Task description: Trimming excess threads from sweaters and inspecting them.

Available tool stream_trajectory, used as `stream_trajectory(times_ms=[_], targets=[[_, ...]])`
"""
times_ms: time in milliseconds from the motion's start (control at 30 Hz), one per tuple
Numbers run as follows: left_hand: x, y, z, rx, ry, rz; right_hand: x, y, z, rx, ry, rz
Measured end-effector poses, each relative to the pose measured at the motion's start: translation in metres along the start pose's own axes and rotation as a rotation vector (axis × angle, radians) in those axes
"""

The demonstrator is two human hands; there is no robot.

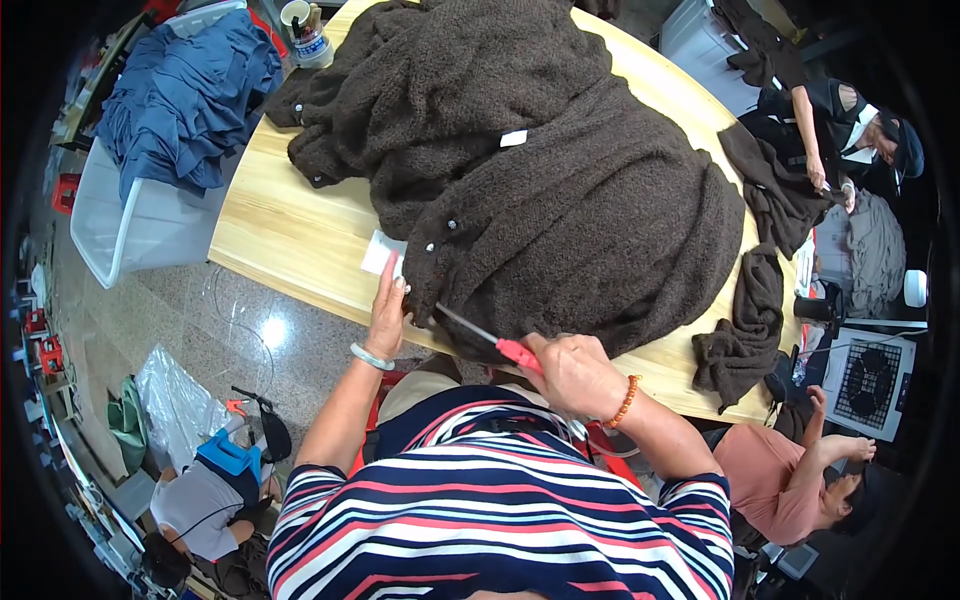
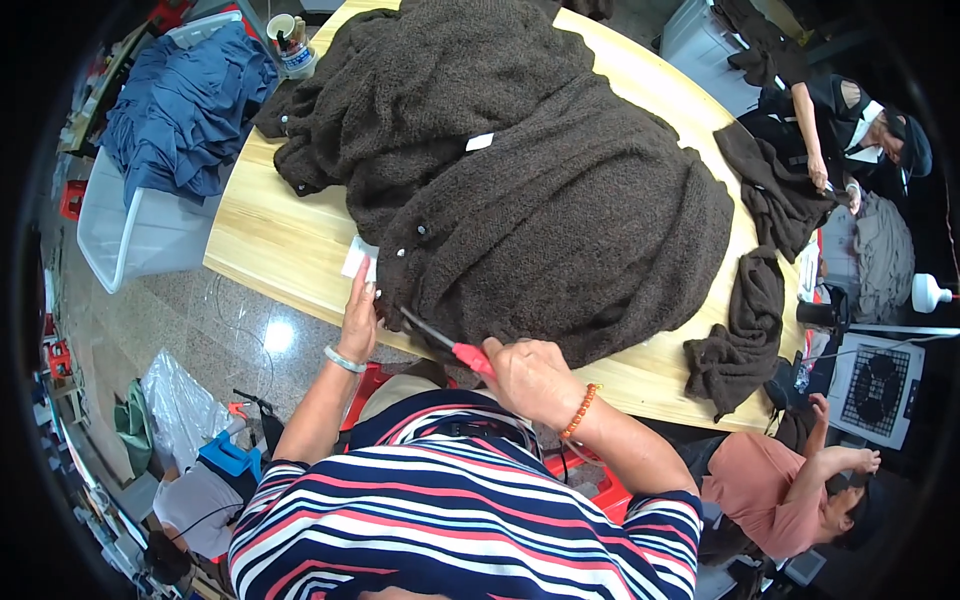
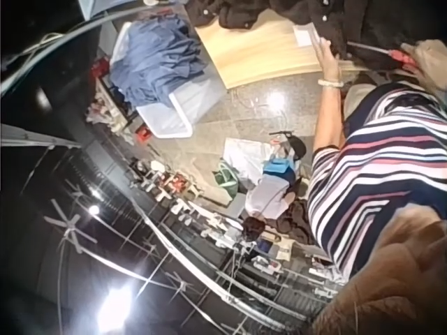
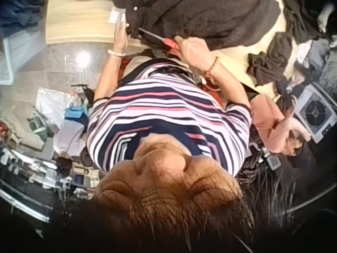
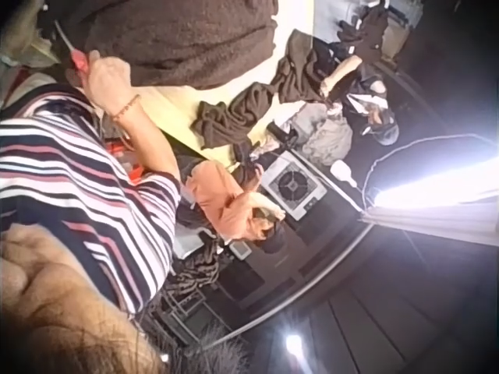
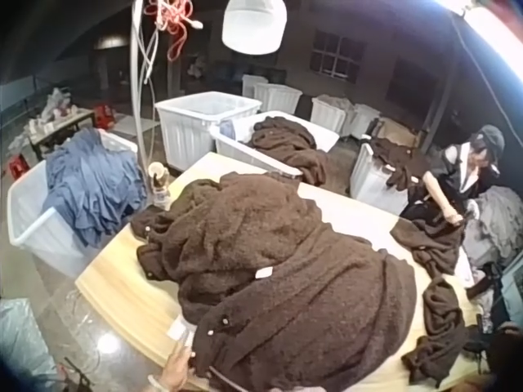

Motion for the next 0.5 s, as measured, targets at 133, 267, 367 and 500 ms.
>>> stream_trajectory(times_ms=[133,267,367,500], targets=[[0.029,0.001,0.003,0.266,0.092,-0.050,-0.001,0.006,0.000,-0.018,0.037,0.055],[0.070,-0.007,0.017,0.304,-0.066,0.018,0.003,0.007,-0.001,-0.048,0.144,-0.002],[0.069,-0.006,0.021,0.303,-0.128,0.113,0.006,0.010,-0.003,-0.092,0.209,0.019],[0.050,-0.001,0.017,0.369,-0.178,0.204,0.007,0.010,0.005,-0.115,0.212,0.009]])
Point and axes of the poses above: each hand's wrist, its own x-axis towards the middle knuckle, its own z-axis out of the palm, y = z × x, the point moved 2 cm from there along x, towards the middle knuckle, and after that the axes turned 15 degrees about y, right-handed, at the moved point
